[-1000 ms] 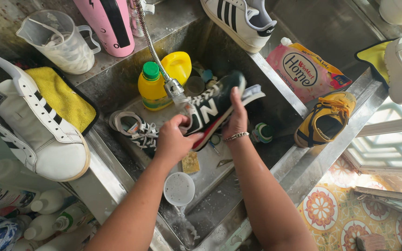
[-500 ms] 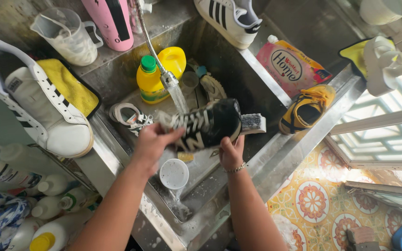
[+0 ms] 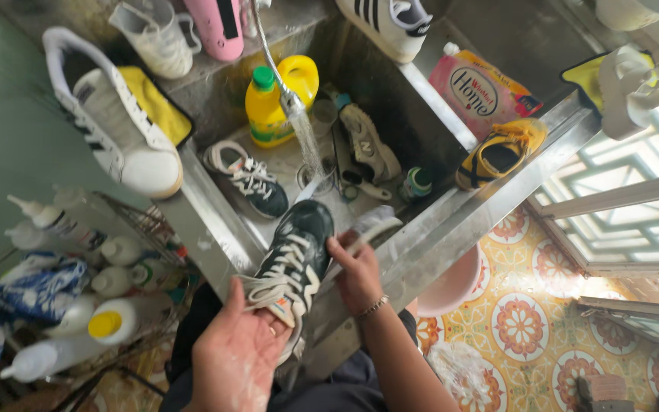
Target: The person scrubs a dark-colored sneaker with a white brush and soap in a sink, focusing on the laces, tongue, and sole. They rinse the shoe under running water and repeat the scrubbing process on different sections of the shoe.
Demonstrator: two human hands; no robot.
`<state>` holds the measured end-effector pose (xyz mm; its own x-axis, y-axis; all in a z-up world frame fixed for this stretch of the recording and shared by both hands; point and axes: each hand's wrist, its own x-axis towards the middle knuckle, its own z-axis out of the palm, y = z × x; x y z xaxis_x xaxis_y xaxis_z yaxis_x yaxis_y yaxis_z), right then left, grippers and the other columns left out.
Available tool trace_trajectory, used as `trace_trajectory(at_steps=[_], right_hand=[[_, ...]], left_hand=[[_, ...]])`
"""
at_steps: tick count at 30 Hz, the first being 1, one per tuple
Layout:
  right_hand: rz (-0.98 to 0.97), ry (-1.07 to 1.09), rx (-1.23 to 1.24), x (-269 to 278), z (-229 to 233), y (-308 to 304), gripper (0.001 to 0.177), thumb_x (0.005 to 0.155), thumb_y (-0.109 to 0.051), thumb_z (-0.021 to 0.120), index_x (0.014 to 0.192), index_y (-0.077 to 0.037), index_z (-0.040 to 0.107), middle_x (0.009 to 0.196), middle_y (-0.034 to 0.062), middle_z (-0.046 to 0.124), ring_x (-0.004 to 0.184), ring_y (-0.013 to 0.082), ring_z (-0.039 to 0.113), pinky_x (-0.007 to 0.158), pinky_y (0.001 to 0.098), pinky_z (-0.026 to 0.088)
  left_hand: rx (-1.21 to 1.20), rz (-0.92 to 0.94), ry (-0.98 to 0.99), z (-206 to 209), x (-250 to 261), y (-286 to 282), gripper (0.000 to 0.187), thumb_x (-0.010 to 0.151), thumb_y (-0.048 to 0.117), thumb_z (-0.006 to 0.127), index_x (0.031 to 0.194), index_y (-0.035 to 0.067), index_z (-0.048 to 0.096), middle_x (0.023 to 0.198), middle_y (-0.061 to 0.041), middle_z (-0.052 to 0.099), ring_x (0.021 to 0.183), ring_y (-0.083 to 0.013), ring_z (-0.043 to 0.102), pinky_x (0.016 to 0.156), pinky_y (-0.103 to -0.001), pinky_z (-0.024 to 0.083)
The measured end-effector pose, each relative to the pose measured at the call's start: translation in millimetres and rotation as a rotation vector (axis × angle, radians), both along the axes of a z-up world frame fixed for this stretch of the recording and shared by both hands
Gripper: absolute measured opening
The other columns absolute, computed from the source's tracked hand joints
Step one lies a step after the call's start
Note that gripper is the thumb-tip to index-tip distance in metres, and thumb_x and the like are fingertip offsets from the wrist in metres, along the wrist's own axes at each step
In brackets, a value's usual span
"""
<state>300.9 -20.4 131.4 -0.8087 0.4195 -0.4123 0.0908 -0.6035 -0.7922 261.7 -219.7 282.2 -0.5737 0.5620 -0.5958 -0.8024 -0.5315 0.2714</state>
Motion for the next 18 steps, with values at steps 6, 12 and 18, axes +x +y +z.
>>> trace_trajectory(at_steps=[6,12,18], right_hand=[[0.123,0.001,0.532,42,69,-11,0.053,0.081,-0.005,0.08,0.131,-0.002,0.062,0.117,0.0037,0.065,0.105,0.0116,0.061,0.082,0.0321,0.054],[0.299,0.005,0.653,38,101,-53,0.033,0.08,-0.008,0.087,0.106,0.001,0.069,0.091,0.0033,0.071,0.083,0.0105,0.068,0.072,0.0268,0.057],[0.01,-0.325,0.708,42,79,-34,0.017,0.087,-0.013,0.079,0.092,0.002,0.072,0.079,0.0052,0.074,0.068,0.0122,0.069,0.059,0.028,0.054]], left_hand=[[0.136,-0.1,0.031,-21,23,-18,0.075,0.103,0.054,0.04,0.143,-0.009,0.044,0.138,-0.023,0.053,0.131,-0.0312,0.049,0.114,-0.042,0.033],[-0.019,-0.203,0.001,-7,19,-7,0.067,0.098,0.049,0.038,0.145,0.002,0.045,0.14,-0.011,0.058,0.131,-0.0213,0.052,0.111,-0.037,0.036],[-0.153,-0.219,-0.085,-16,15,-3,0.051,0.099,0.034,0.054,0.136,-0.001,0.056,0.136,-0.007,0.064,0.13,-0.0137,0.056,0.113,-0.032,0.038]])
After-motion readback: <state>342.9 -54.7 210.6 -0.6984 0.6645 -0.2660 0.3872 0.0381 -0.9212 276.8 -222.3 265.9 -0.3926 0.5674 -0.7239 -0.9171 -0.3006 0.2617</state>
